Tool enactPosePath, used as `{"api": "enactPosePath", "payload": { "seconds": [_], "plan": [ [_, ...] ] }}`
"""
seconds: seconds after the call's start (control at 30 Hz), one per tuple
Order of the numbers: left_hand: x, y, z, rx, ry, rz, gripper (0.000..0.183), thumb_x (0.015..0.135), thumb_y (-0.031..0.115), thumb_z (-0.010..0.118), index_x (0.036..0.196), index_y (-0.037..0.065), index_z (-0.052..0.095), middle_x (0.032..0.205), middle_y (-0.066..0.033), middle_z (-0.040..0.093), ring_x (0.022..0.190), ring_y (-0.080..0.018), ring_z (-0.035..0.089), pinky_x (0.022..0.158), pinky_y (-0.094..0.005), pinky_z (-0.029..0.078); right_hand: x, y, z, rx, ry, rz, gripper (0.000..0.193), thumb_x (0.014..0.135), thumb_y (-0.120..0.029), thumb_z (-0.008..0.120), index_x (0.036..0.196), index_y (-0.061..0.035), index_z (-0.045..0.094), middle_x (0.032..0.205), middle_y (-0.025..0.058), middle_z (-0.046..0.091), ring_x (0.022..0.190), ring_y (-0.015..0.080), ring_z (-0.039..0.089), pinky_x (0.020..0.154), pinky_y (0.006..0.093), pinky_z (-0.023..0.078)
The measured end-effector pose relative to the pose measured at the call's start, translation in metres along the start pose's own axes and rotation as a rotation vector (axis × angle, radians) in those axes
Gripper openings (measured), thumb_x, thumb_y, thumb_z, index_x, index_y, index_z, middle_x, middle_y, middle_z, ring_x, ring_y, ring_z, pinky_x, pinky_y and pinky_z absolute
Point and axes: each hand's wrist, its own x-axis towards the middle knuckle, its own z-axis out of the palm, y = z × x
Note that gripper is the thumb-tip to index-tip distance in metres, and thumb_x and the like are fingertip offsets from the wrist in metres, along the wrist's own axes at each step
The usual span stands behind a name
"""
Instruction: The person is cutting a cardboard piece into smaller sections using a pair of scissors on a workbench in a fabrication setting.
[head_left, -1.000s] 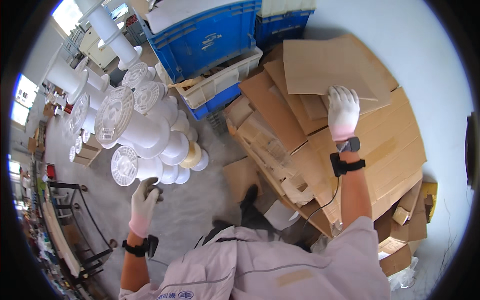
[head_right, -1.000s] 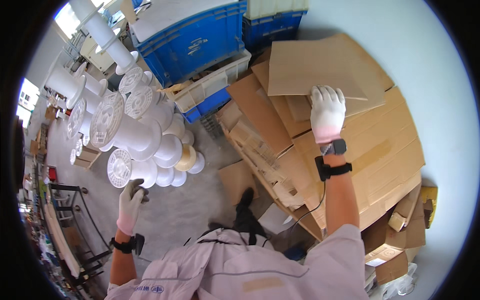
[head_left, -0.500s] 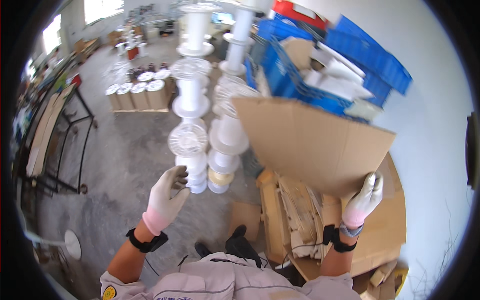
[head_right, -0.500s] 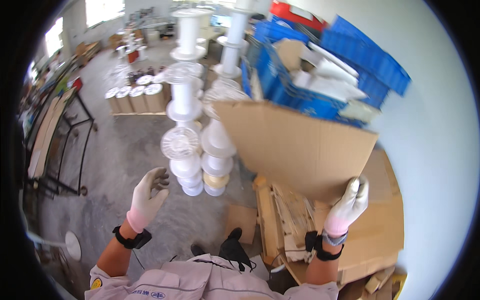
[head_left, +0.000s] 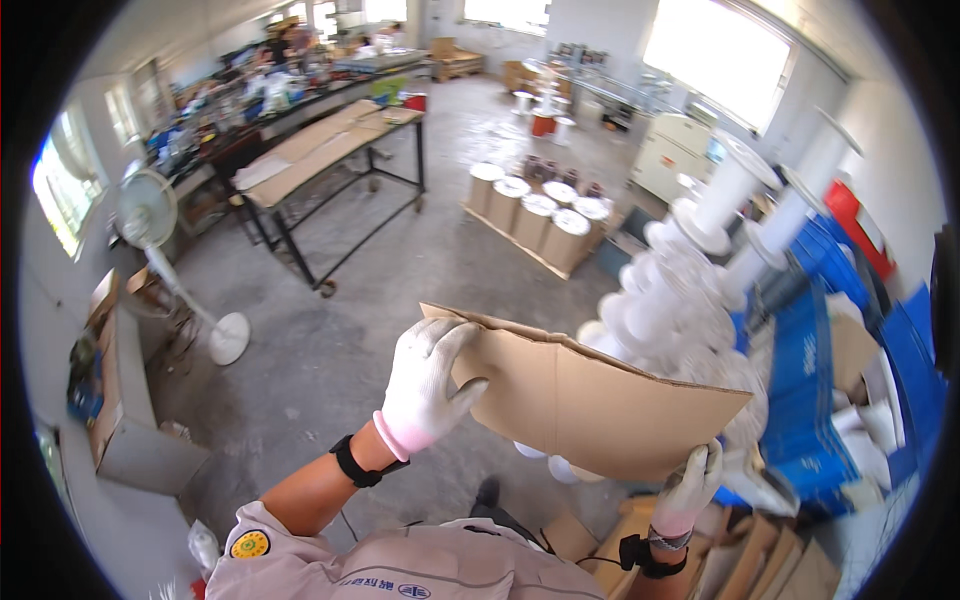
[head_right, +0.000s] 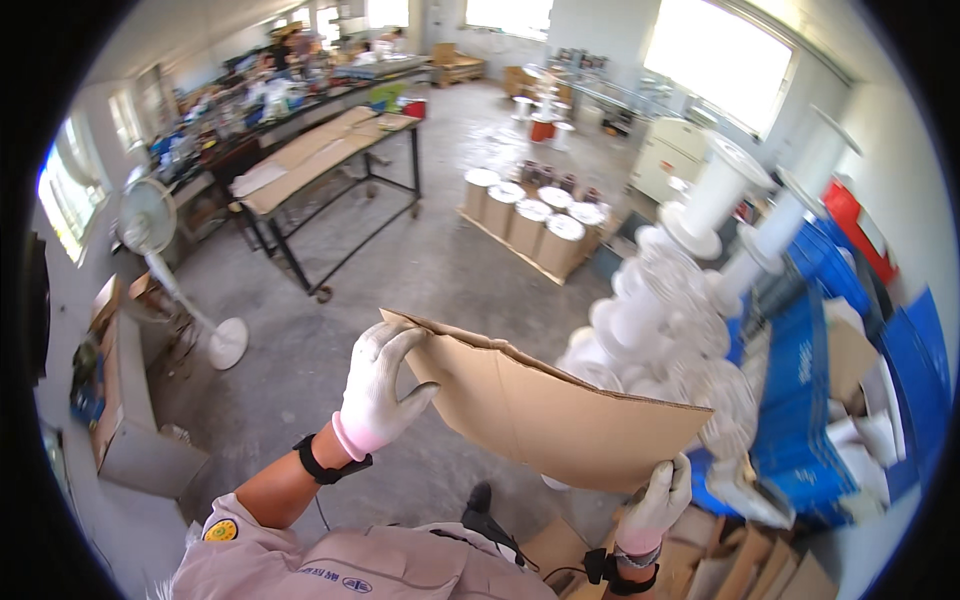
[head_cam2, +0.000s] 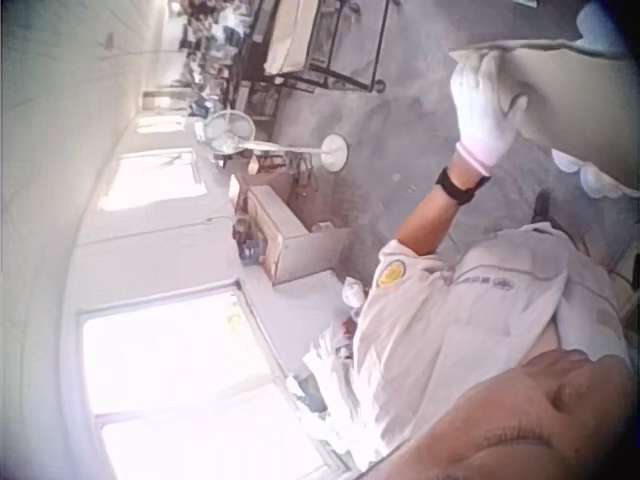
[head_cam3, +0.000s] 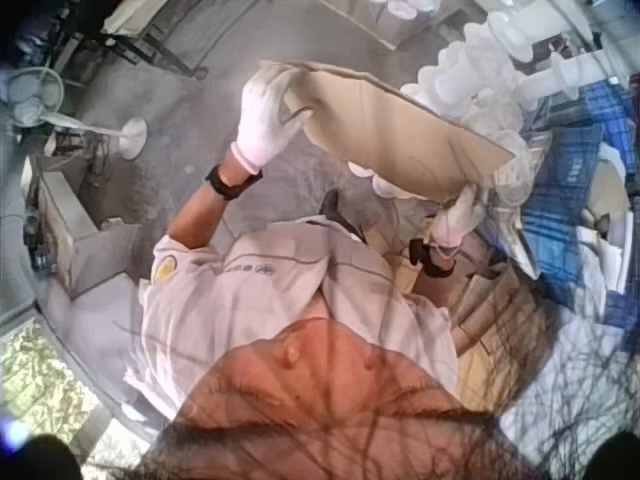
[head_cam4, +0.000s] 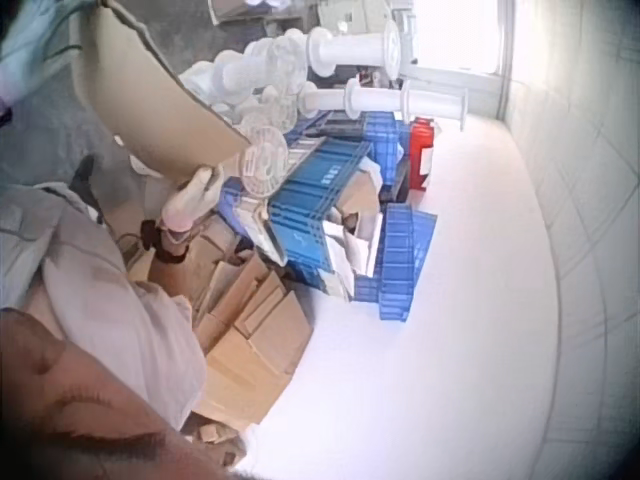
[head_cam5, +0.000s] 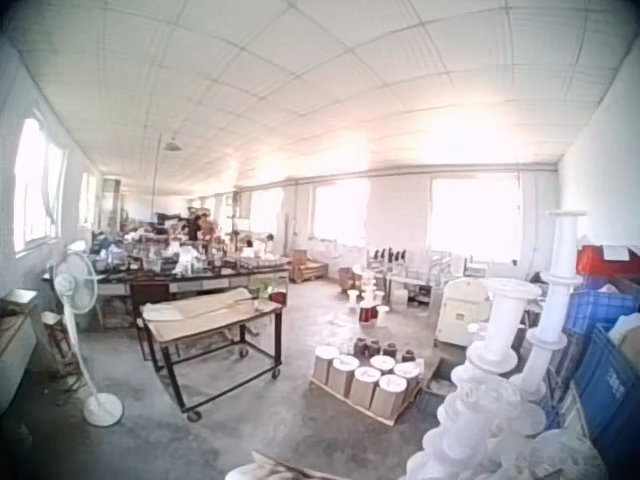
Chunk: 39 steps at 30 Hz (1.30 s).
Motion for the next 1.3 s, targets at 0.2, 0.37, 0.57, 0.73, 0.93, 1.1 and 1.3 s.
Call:
{"api": "enactPosePath", "payload": {
  "seconds": [0.2,0.37,0.57,0.73,0.93,1.1,1.3],
  "plan": [
    [0.030,-0.084,-0.029,0.229,0.074,-0.182,0.067,0.064,0.010,0.086,0.127,0.006,0.060,0.127,-0.0150,0.059,0.120,-0.0386,0.053,0.104,-0.0500,0.043,0.073,0.049,0.125,0.044,-0.241,0.043,0.033,0.107,-0.026,0.051,0.115,0.0040,0.062,0.103,0.0068,0.066,0.096,0.0144,0.058,0.086,0.0299,0.046],
    [0.030,-0.169,-0.055,0.134,-0.247,-0.321,0.037,0.067,0.019,0.083,0.100,0.008,0.071,0.089,-0.0151,0.069,0.088,-0.0374,0.064,0.080,-0.0458,0.051,0.097,0.069,0.244,-0.241,-0.431,0.145,0.028,0.108,-0.023,0.049,0.114,-0.0001,0.064,0.097,0.0026,0.065,0.089,0.0130,0.058,0.082,0.0294,0.048],
    [0.022,-0.269,-0.046,-0.123,-0.259,-0.715,0.024,0.083,0.023,0.074,0.093,0.001,0.071,0.086,-0.0175,0.071,0.079,-0.0343,0.069,0.071,-0.0427,0.054,0.116,0.144,0.397,-0.193,-0.596,0.086,0.020,0.103,-0.012,0.056,0.110,0.0032,0.066,0.094,0.0041,0.068,0.086,0.0124,0.059,0.080,0.0301,0.050],
    [0.053,-0.382,-0.059,-0.253,-0.227,-0.870,0.022,0.088,0.021,0.070,0.097,0.000,0.071,0.086,-0.0176,0.071,0.075,-0.0274,0.071,0.069,-0.0370,0.055,0.149,0.175,0.529,-0.211,-0.726,0.114,0.020,0.100,-0.009,0.058,0.112,0.0053,0.067,0.097,0.0077,0.071,0.088,0.0142,0.063,0.082,0.0301,0.051],
    [0.111,-0.513,-0.079,-0.119,-0.164,-0.886,0.022,0.090,0.021,0.071,0.096,0.000,0.070,0.074,-0.0151,0.066,0.064,-0.0230,0.063,0.062,-0.0380,0.050,0.178,0.164,0.665,-0.489,-0.697,-0.405,0.042,0.087,-0.006,0.065,0.128,0.0034,0.059,0.123,0.0222,0.062,0.116,0.0403,0.059,0.102,0.0457,0.047],
    [0.171,-0.616,-0.079,-0.101,-0.104,-0.886,0.024,0.090,0.026,0.070,0.092,0.003,0.068,0.075,-0.0185,0.067,0.070,-0.0367,0.067,0.065,-0.0433,0.052,0.222,0.199,0.751,-0.438,-0.840,-0.356,0.039,0.088,-0.007,0.066,0.125,0.0034,0.061,0.116,0.0202,0.066,0.107,0.0366,0.065,0.096,0.0422,0.051],
    [0.256,-0.768,-0.075,-0.007,0.006,-0.817,0.020,0.090,0.022,0.071,0.092,0.002,0.067,0.076,-0.0189,0.067,0.072,-0.0367,0.068,0.065,-0.0431,0.052,0.314,0.278,0.874,-0.413,-0.939,-0.195,0.031,0.091,-0.009,0.065,0.120,0.0015,0.065,0.104,0.0192,0.071,0.090,0.0316,0.072,0.083,0.0385,0.057]
  ]
}}
